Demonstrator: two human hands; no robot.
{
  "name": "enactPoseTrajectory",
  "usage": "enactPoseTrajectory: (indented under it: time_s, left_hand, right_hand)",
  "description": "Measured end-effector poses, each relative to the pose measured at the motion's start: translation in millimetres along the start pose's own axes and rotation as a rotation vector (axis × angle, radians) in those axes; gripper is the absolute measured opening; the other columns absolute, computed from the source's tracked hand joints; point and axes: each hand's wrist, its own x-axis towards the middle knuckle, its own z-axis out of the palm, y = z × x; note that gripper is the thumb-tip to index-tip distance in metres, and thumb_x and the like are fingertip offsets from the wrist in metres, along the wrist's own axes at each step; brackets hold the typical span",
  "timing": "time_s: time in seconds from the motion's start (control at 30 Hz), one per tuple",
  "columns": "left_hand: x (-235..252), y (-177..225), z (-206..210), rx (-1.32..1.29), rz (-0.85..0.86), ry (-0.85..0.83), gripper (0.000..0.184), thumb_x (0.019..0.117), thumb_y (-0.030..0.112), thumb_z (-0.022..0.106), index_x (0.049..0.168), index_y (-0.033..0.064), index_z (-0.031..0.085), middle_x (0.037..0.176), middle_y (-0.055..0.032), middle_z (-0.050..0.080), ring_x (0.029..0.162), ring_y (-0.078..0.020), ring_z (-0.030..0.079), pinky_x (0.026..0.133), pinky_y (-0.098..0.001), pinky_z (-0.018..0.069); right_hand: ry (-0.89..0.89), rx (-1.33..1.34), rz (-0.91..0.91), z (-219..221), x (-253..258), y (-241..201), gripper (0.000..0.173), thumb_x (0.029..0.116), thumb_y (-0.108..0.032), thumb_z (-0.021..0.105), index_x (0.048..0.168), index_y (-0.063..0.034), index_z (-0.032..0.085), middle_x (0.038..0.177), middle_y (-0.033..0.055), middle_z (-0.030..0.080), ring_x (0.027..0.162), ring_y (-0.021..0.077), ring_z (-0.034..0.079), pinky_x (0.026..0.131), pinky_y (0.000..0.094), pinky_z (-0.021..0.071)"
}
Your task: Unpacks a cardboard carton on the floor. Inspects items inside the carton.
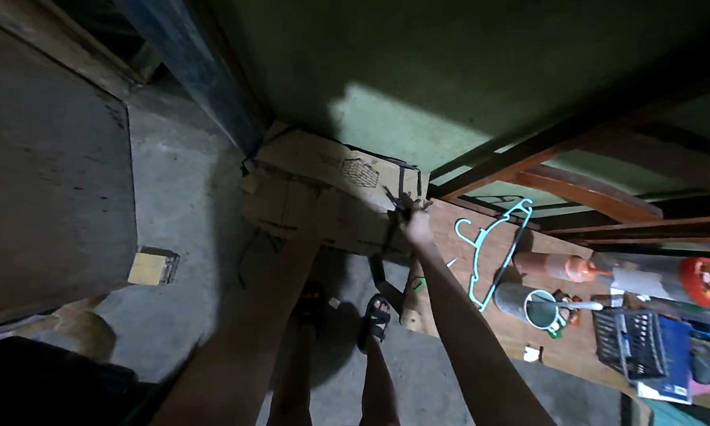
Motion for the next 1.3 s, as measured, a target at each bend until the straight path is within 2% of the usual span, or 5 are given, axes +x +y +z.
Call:
enactPoseTrajectory:
  time_s: [0.23,0.37,0.6,1.13,1.3]
  left_hand:
    - [33,-52,27,0.172,0.020,0.358,0.038,0.0992,0.005,0.058,0.137,0.0064,0.060,0.138,-0.0199,0.059,0.133,-0.0419,0.051,0.114,-0.0617,0.0316]
    - [15,-36,-6,0.096,-0.004,0.232,0.046,0.0995,0.013,0.061,0.144,0.0062,0.053,0.147,-0.0217,0.052,0.140,-0.0435,0.044,0.115,-0.0660,0.0255]
    - [-14,-43,-13,0.119,0.129,0.044,0.030,0.0995,0.020,0.066,0.127,0.0085,0.067,0.121,-0.0191,0.068,0.113,-0.0407,0.065,0.094,-0.0599,0.0504]
    - [-158,-35,51,-0.079,0.083,-0.151,0.035,0.1055,0.010,0.051,0.138,0.0003,0.057,0.135,-0.0266,0.060,0.132,-0.0463,0.053,0.109,-0.0578,0.0414]
    - [-156,-32,53,0.007,0.047,-0.245,0.054,0.0996,-0.001,0.055,0.152,0.0098,0.047,0.146,-0.0267,0.050,0.140,-0.0484,0.040,0.112,-0.0615,0.0358]
  right_hand:
    - [0.183,0.280,0.134,1,3,34,0.036,0.0994,-0.018,0.067,0.127,0.0054,0.063,0.118,0.0281,0.068,0.113,0.0417,0.065,0.101,0.0570,0.0477]
    - [0.249,0.409,0.196,13,0,35,0.032,0.0987,-0.017,0.069,0.119,0.0078,0.064,0.112,0.0273,0.068,0.106,0.0384,0.065,0.097,0.0543,0.0488]
    - [0.147,0.229,0.195,1,-2,25,0.038,0.1010,-0.019,0.066,0.128,0.0073,0.061,0.118,0.0304,0.066,0.113,0.0441,0.064,0.101,0.0586,0.0465]
    - [0.059,0.129,0.227,-5,-10,24,0.031,0.1023,-0.018,0.062,0.123,0.0040,0.068,0.122,0.0257,0.068,0.118,0.0383,0.064,0.106,0.0534,0.0446]
    - [0.029,0.013,0.122,-18,-13,-9,0.050,0.0921,-0.019,0.076,0.137,-0.0020,0.061,0.153,0.0346,0.036,0.141,0.0524,0.035,0.114,0.0584,0.0352]
